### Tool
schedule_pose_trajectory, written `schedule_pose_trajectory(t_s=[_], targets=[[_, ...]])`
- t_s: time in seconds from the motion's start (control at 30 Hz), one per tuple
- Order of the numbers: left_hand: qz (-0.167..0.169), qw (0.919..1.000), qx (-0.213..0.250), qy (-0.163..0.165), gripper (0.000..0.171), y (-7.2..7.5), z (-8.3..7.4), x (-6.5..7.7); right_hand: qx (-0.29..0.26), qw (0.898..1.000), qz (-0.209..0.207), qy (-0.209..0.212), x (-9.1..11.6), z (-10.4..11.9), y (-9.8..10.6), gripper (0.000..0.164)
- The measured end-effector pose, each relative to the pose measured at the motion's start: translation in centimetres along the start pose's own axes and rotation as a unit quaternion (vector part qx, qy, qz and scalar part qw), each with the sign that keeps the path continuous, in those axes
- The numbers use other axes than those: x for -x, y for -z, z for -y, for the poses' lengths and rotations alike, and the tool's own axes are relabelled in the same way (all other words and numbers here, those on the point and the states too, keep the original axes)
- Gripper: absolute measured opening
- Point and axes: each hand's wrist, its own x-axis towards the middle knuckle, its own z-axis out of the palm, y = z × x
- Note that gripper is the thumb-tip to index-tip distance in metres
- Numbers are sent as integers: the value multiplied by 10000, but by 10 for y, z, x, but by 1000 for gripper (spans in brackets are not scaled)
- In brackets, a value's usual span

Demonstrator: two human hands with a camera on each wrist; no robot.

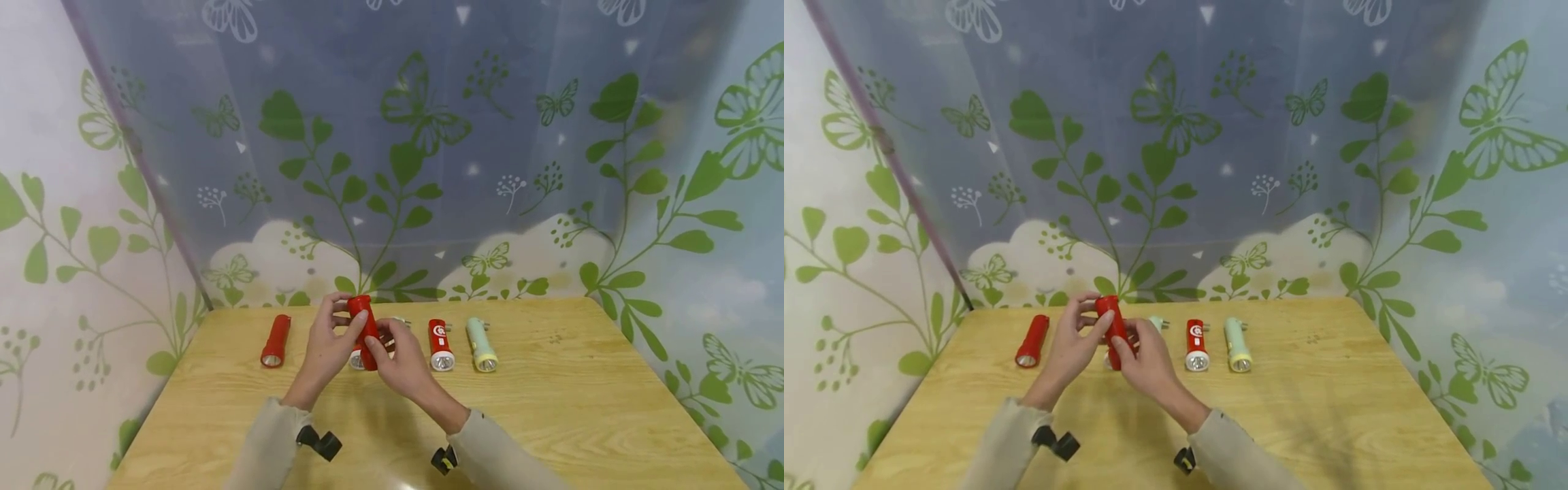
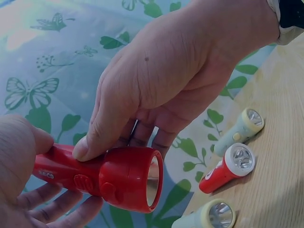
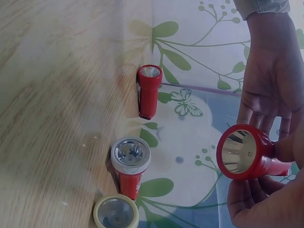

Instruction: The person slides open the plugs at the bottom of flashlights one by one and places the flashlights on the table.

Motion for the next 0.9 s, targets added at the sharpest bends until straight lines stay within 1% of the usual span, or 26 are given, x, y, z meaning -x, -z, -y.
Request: schedule_pose_trajectory(t_s=[0.23, 0.4, 0.57, 0.73, 0.9], targets=[[42, 9999, -19, -117, 44, -3, -1, 0, -221, 9997, -115, -18, 4, 2, 2, 29], [-20, 9999, 37, -137, 41, -4, 1, 3, -267, 9996, -108, -80, 7, 3, 1, 29], [-77, 9997, 91, -236, 39, -5, 0, 5, -252, 9995, -115, -129, 9, 6, 1, 29], [-74, 9992, 120, -369, 35, -6, -1, 5, -233, 9995, -177, -80, 9, 7, 0, 29], [-43, 9993, 111, -348, 33, -6, -2, 5, -200, 9996, -204, -53, 10, 8, -1, 28]])
